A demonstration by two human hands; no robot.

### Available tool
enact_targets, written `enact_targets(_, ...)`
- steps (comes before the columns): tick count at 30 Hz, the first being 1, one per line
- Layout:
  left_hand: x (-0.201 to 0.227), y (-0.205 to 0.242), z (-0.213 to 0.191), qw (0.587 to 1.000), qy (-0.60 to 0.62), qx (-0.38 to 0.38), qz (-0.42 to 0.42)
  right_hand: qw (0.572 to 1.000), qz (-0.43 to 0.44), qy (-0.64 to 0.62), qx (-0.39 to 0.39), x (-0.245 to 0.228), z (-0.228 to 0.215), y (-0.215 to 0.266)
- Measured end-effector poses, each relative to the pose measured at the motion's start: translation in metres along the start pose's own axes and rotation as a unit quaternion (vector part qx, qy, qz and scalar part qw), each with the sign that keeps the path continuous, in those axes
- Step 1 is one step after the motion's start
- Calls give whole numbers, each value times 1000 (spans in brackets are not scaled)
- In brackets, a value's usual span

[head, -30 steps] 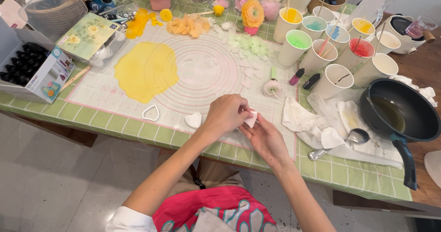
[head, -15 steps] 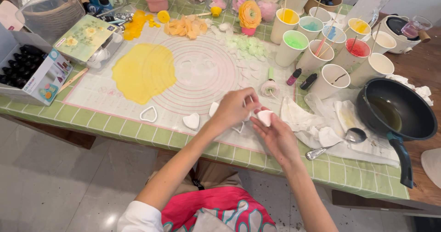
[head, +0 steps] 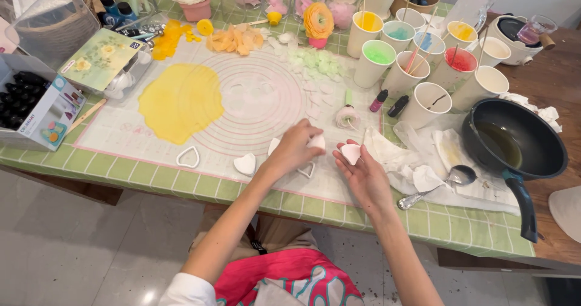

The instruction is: The recorder is manually shaping white wax pieces into heart and petal shapes on a workbench.

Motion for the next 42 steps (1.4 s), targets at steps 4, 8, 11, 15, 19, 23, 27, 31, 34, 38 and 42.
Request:
enact_targets(4, 27, 15, -21, 970, 203, 99, -89, 997, -13, -69, 23, 8, 9, -2)
enact_targets(8, 64, 38, -15, 946, 283, 155, -32, 996, -46, -78, -7, 21, 13, -6)
enact_targets(11, 81, 48, -16, 949, 225, 221, -22, 996, -57, -67, -10, 20, 25, -1)
enact_targets(15, 89, 51, -16, 949, 158, 273, -8, 995, -46, -92, -9, 16, 37, 6)
enact_targets(19, 88, 50, -12, 952, 81, 294, -10, 994, -43, -100, -6, 15, 38, 8)
enact_targets(23, 86, 50, -9, 948, 66, 312, 1, 994, -50, -93, -29, 17, 31, 6)
enact_targets(27, 68, 49, -2, 935, 186, 301, -16, 993, -95, -33, -61, 11, 39, 9)
enact_targets(31, 48, 46, 10, 896, 389, 205, -64, 987, -134, 5, -87, 1, 51, 14)
enact_targets(34, 46, 48, 17, 889, 439, 128, -24, 981, -161, 30, -107, 3, 50, 16)
enact_targets(38, 54, 52, 14, 828, 558, 40, -47, 978, -173, 51, -103, 5, 51, 17)
enact_targets(42, 52, 45, 28, 814, 579, 16, -48, 973, -199, 84, -79, 16, 42, 11)
Point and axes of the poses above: each hand's wrist, its own y-axis away from the middle knuckle, its own z-axis out of the palm, x = y × z, the point moved 4 cm from there along -y, towards the middle knuckle, and after that the axes turned 10 degrees about -z, right-handed, at the moved point
